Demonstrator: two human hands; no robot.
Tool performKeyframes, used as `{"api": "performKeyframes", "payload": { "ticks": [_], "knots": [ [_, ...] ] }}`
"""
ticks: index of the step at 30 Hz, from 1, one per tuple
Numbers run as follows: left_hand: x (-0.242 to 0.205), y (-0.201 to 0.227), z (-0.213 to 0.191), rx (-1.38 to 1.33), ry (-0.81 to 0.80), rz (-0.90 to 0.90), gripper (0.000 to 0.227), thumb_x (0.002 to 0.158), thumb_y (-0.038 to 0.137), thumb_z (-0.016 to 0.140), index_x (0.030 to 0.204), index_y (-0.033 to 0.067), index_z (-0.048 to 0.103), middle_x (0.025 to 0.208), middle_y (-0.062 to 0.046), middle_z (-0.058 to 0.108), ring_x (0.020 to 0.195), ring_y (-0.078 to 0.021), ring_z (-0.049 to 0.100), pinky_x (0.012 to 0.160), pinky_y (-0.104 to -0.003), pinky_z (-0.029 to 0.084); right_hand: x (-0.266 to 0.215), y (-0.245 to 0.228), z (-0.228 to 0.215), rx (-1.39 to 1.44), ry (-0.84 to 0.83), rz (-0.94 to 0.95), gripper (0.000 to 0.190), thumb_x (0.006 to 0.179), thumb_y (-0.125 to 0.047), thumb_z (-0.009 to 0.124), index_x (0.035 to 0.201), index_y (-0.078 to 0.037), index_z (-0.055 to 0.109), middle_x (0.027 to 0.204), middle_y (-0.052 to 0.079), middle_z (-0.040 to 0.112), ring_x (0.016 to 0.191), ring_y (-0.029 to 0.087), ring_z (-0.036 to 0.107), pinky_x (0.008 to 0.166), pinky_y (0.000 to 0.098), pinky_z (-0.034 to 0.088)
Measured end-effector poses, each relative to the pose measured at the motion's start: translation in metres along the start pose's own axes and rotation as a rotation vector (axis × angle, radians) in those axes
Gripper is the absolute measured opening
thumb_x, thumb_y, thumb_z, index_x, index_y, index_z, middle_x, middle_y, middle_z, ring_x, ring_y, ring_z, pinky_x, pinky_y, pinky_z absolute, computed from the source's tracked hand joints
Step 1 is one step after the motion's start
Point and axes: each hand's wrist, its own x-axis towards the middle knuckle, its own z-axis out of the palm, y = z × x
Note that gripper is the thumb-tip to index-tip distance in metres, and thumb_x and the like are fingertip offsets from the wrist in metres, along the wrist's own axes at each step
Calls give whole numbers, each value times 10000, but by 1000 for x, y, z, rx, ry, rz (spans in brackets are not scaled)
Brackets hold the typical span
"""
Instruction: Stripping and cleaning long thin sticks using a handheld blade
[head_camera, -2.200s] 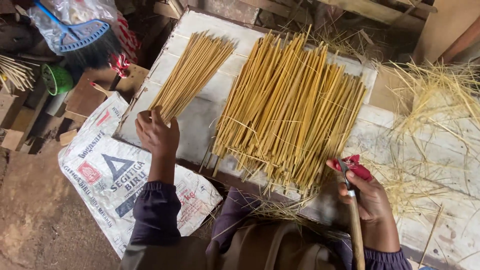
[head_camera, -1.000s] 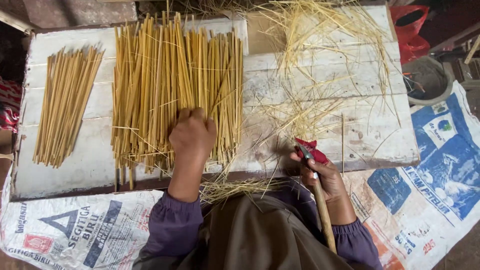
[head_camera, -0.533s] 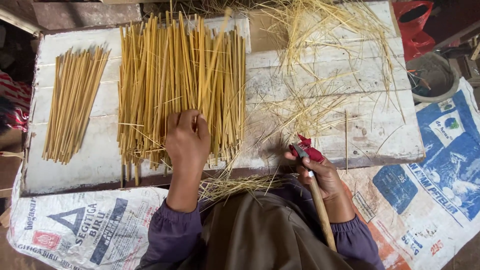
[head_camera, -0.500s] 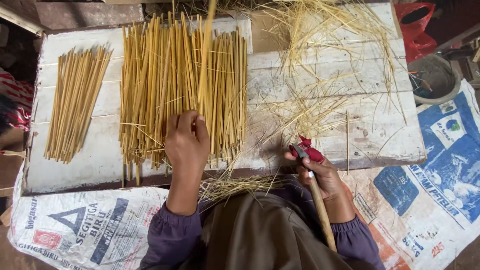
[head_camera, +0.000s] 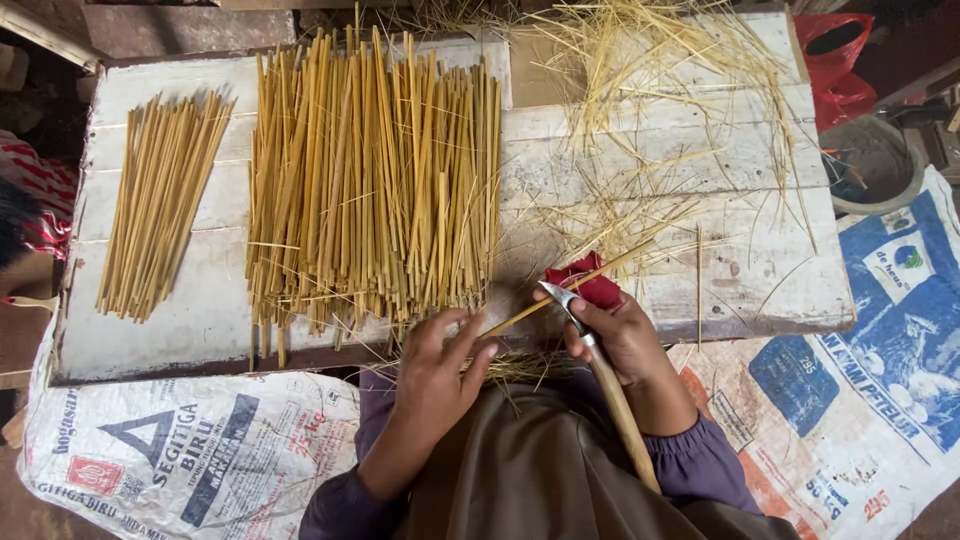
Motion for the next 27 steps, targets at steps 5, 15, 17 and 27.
{"api": "performKeyframes", "payload": {
  "ticks": [5, 15, 17, 27],
  "knots": [
    [-55, -21, -7, 198, -102, -435, 451, 1008, 428, 555, 1199, 34, 666, 1043, -218, 684, 833, -334, 709, 609, -427, 638, -5, -8, -14, -72, 70, 85, 405, 928, -102, 620, 1279, 100, 633, 1224, 305, 727, 439, 166, 532, 358, 237, 405],
    [-67, -36, 12, 8, -134, -551, 94, 898, 159, 634, 920, 139, 724, 761, -52, 733, 549, -206, 657, 454, -382, 511, -22, -7, -68, 202, 244, 48, 560, 850, 53, 656, 1391, -88, 625, 1265, 343, 667, 487, 144, 638, 348, 182, 502],
    [-68, -37, 7, 13, -120, -504, 127, 900, 135, 648, 978, 91, 738, 849, -86, 725, 569, -188, 680, 445, -327, 561, -33, -32, -96, 179, 232, -67, 628, 872, -12, 657, 1484, -62, 528, 1273, 293, 670, 478, 82, 543, 382, 167, 442],
    [9, -53, -38, 171, 139, -269, 131, 974, 11, 649, 978, -82, 742, 752, -159, 700, 507, -174, 643, 403, -261, 548, -88, -74, -210, 580, 99, -389, 485, 1040, -40, 611, 1519, -52, 539, 1425, 139, 640, 608, 37, 545, 506, 127, 457]
  ]
}}
